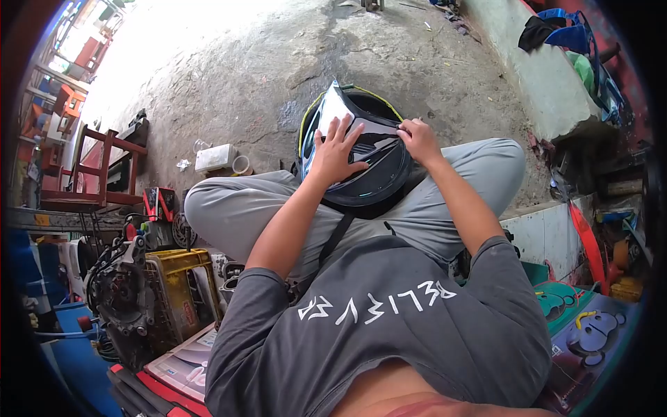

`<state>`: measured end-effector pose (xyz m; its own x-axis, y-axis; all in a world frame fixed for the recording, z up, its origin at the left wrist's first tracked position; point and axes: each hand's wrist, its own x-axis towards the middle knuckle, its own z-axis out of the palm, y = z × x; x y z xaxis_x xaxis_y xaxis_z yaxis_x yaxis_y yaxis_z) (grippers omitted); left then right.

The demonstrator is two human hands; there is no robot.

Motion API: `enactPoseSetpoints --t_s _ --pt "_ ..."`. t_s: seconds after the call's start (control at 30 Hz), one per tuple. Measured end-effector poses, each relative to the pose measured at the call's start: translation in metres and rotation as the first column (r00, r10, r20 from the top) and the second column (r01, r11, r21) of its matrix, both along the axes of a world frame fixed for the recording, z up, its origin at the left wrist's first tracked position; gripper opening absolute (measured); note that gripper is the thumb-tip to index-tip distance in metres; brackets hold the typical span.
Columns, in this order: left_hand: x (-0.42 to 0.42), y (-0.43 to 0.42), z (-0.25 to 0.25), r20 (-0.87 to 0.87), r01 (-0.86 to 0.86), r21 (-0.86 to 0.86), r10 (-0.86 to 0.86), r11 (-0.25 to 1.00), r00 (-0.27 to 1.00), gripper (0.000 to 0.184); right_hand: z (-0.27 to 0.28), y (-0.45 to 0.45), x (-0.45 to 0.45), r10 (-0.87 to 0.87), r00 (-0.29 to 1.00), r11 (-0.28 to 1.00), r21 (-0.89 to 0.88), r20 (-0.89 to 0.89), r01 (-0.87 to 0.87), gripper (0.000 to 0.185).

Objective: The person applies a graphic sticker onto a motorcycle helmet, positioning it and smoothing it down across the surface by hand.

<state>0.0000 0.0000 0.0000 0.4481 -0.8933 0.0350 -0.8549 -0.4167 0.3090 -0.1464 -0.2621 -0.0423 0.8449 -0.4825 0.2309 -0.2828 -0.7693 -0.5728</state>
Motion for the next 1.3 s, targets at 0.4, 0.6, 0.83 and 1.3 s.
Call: enactPoseSetpoints --t_s 0.4,0.6,0.83,1.3 --pt "-0.004 -0.005 -0.007 0.004 0.003 -0.056 -0.003 0.998 1.000 0.106 -0.018 -0.018 0.003 -0.207 0.976 0.827 0.521 -0.073 0.214 0.028" --pt "-0.002 0.002 -0.001 -0.002 -0.001 -0.009 0.001 1.000 1.000 0.105 -0.015 -0.004 0.011 -0.238 0.967 0.803 0.542 -0.089 0.248 0.017" --pt "-0.001 0.002 -0.005 0.001 0.004 -0.039 -0.004 0.999 1.000 0.105 -0.002 0.012 0.010 -0.248 0.957 0.726 0.625 -0.150 0.286 0.018" --pt "-0.001 0.001 0.004 0.018 0.008 0.026 -0.009 1.000 1.000 0.104 0.000 0.009 0.010 -0.181 0.974 0.669 0.709 -0.138 0.225 0.016"
